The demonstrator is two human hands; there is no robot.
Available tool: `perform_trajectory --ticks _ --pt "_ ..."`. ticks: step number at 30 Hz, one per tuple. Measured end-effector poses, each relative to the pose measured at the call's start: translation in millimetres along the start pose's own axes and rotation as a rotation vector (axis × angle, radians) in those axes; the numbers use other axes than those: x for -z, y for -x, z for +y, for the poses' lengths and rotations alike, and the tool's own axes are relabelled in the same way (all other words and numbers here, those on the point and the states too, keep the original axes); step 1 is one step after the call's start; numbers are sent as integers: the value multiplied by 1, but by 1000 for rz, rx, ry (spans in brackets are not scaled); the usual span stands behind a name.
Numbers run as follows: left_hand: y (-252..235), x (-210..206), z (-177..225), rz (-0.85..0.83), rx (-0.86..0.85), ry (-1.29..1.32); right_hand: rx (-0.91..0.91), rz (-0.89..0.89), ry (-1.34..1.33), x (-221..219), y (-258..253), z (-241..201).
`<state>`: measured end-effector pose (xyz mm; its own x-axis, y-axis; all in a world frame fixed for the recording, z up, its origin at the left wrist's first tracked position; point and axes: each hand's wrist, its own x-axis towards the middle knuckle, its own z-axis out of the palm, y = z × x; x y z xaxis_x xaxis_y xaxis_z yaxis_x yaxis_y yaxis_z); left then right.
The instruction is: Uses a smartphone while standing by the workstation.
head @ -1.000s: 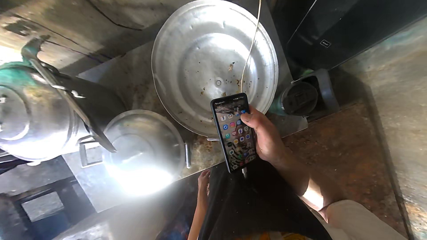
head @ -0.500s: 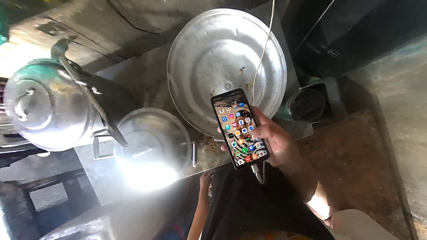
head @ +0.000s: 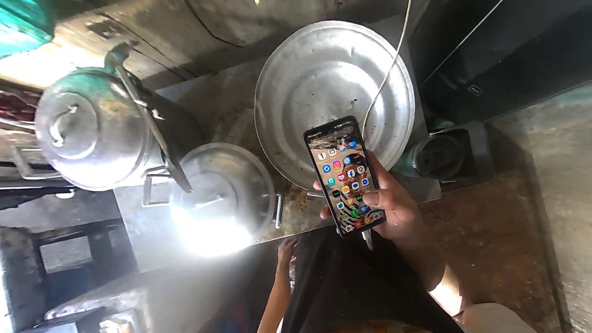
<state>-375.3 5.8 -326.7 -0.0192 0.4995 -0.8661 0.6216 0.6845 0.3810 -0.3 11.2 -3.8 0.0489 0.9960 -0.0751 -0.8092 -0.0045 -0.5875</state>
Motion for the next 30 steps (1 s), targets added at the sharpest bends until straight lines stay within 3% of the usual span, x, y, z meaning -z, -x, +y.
perform_trajectory --ticks 11,18,22,30 --pt "5 -4 -8 25 3 28 -70 8 50 3 2 10" --pt "14 -2 -13 40 44 122 -199 -145 79 0 13 4" --pt "34 2 -15 82 118 308 -227 -246 258 -7 22 -1" --pt "59 -5 -70 187 226 458 -318 -492 417 -26 37 15"
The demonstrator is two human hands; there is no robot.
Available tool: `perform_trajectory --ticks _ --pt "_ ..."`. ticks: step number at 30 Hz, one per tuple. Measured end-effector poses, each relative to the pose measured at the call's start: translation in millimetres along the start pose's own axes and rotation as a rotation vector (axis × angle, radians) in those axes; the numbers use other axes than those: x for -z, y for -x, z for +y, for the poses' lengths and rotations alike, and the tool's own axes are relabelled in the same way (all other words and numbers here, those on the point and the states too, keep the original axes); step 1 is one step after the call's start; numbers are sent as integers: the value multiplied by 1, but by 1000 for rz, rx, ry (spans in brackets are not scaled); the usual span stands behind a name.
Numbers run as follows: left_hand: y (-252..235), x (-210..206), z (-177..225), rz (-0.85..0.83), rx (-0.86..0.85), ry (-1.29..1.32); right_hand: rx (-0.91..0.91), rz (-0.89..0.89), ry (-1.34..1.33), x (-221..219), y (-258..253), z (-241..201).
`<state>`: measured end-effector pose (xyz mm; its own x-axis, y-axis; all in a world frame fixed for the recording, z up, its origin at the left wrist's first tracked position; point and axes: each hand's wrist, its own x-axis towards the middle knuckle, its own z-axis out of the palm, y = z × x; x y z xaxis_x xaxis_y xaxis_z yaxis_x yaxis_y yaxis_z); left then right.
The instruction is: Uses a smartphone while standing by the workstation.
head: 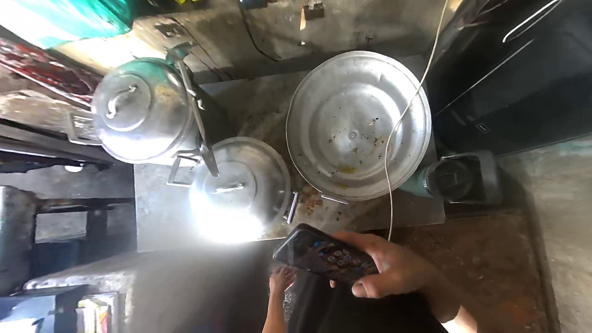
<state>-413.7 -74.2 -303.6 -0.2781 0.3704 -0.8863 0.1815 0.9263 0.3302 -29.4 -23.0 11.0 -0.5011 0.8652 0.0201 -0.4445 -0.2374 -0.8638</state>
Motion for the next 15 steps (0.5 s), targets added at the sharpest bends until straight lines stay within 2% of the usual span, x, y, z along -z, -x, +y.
perform_trajectory --ticks 3,7,10,12,15 --pt "5 1 -21 -2 19 -18 -5 -11 -24 -10 0 5" --pt "5 2 -37 -39 17 -108 57 105 -170 -17 8 5" --pt "-18 8 -53 -61 17 -134 103 108 -427 -17 13 4" --pt "-16 13 -47 -76 2 -107 164 70 -519 -22 12 -5" --pt "4 24 -25 -86 -36 -58 227 57 -499 -30 13 -16"
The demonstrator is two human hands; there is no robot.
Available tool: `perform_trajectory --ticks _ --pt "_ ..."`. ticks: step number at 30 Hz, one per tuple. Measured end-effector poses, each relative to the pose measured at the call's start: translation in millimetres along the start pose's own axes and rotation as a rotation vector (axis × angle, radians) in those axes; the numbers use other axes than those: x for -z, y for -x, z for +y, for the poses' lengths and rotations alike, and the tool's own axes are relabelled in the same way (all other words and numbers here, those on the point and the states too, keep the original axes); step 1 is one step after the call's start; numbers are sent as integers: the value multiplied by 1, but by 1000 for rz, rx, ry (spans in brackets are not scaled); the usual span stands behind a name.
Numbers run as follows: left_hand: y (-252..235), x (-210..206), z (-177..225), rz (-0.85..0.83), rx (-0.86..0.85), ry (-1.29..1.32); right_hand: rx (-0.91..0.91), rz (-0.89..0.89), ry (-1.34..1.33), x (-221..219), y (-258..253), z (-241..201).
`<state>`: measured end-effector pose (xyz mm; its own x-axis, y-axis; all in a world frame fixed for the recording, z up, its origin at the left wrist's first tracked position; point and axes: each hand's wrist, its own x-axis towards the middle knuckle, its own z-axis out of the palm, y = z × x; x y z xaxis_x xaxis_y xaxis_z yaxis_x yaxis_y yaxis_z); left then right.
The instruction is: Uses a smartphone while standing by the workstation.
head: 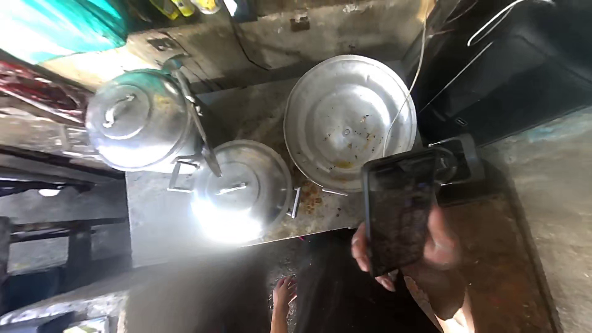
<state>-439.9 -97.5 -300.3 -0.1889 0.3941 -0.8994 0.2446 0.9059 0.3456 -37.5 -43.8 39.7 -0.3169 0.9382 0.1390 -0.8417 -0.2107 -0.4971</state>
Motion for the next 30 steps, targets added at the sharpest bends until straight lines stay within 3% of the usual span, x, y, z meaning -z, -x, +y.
perform_trajectory --ticks 9,16,20,23,26,30 --pt "-6 50 -34 45 34 130 270 199 103 -18 17 15" --pt "24 54 -69 59 36 -6 826 488 354 -34 61 27" --pt "27 55 -92 47 25 -59 995 654 204 -28 98 39" --pt "21 59 -105 23 18 -80 1073 1016 47 -23 112 50" --pt "20 63 -103 -3 24 -53 1076 1310 -162 -5 126 60" --pt "23 69 -89 -21 -31 12 1006 1457 -301 21 133 65"
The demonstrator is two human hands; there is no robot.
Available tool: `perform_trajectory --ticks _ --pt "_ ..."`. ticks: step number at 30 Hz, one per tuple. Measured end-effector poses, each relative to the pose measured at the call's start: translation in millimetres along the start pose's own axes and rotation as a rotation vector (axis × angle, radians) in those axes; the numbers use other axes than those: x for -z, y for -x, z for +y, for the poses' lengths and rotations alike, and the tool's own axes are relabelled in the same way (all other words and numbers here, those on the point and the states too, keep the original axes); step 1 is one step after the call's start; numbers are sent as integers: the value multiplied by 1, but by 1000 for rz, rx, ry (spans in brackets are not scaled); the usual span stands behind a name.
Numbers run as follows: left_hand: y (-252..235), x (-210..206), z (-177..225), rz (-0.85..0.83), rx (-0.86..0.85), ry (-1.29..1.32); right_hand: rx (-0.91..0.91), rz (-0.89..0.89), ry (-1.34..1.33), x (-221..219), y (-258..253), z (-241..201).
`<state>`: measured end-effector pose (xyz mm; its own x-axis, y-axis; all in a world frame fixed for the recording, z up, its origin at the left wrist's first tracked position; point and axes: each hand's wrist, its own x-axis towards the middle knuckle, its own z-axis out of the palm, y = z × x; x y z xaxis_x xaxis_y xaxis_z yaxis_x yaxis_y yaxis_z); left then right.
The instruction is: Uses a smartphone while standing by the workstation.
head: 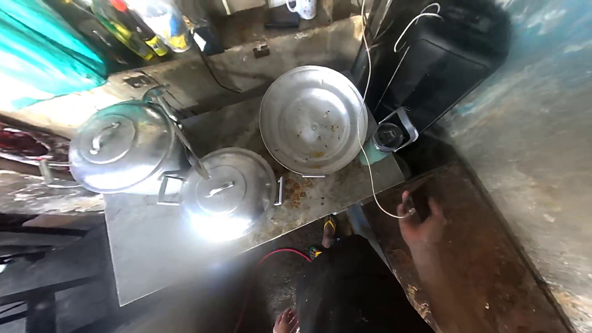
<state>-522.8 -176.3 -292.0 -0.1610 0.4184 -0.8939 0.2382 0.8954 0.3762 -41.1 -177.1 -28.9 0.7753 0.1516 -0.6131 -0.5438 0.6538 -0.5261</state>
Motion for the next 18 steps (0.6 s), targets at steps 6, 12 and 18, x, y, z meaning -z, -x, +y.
perform_trajectory --ticks 6,12,18 --pt "0 -1 3 -13 -27 66 -88 -8 145 23 -69 44" --pt "9 2 -26 -6 -79 41 -37 8 441 35 -139 72" --pt "18 5 -79 70 63 116 26 -321 1080 37 -136 49"
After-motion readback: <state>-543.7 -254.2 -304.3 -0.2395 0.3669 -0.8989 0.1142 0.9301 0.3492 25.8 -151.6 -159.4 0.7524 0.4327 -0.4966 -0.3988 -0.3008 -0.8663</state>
